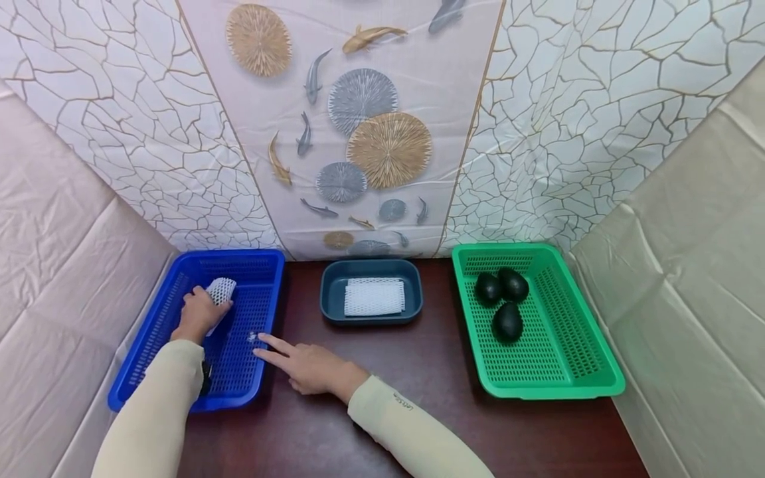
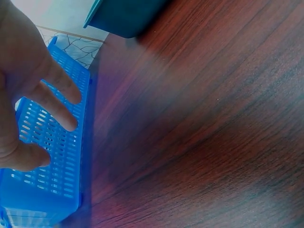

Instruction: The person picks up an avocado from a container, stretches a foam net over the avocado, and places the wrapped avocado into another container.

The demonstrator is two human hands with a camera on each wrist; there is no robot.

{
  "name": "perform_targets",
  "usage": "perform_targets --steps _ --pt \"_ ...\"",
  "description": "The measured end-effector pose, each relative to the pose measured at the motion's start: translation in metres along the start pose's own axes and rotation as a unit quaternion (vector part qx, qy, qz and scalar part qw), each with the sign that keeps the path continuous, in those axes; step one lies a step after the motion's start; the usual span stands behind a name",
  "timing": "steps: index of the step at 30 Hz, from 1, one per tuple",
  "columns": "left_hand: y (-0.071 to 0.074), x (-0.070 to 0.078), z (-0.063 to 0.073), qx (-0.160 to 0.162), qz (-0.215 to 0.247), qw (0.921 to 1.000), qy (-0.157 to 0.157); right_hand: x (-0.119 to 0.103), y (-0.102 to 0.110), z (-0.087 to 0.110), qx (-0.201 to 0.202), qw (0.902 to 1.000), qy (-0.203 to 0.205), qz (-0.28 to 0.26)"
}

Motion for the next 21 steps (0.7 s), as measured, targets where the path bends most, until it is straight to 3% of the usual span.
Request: perform_targets --steps 4,11,21 --pt "0.002 0.003 0.002 0.018 -0.017 0.9997 -0.004 -0.001 -0.001 0.0 0.0 1.0 0.002 -0.003" --pt "0.004 0.011 0.003 0.005 -0.026 0.9996 -0.005 -0.001 -0.003 0.001 0.0 0.9999 0.004 -0.009" --pt "0.013 0.033 0.008 0.043 -0.089 0.993 -0.064 -0.001 -0.004 0.001 0.002 0.9995 0.007 -0.032"
Point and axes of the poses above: each hand's wrist, its own z-axis away from the middle knuckle, its own y-axis out of the back of the hand, x = y × z, the point moved 7 cm from there along -z, towards the middle knuckle, and after that the axes turned 4 degrees about z, right-handed, at the moved point
